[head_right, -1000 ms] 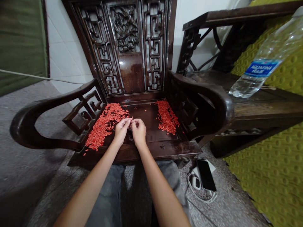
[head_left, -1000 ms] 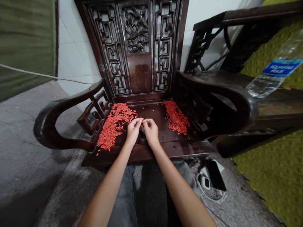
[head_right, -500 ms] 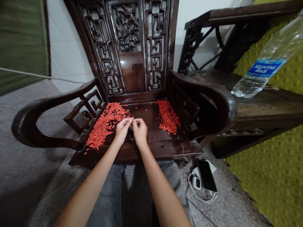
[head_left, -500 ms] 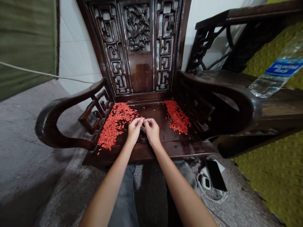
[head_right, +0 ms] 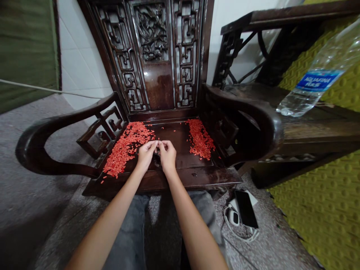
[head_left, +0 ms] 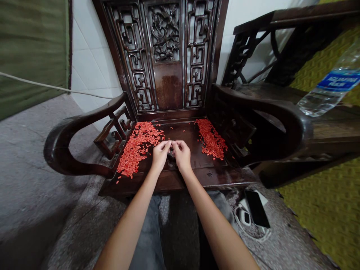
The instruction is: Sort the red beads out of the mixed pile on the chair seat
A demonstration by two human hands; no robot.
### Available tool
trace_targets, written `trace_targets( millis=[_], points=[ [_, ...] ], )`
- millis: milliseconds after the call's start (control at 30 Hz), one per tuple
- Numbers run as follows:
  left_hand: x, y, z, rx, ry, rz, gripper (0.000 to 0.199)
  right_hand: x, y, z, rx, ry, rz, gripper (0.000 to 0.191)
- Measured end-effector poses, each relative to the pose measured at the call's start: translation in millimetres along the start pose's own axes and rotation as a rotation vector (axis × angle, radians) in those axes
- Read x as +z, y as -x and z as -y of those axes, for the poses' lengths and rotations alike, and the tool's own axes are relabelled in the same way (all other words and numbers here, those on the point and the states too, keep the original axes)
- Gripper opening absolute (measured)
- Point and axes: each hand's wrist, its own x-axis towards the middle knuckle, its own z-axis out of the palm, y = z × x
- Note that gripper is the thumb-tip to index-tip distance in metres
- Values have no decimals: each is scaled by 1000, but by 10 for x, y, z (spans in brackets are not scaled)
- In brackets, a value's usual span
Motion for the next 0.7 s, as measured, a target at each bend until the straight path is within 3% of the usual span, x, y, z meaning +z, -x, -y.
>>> trace_targets(
  millis=[700],
  points=[
    [12,24,23,0,-13,10,33,-4,-12,55,83,-103,6,32]
  ],
)
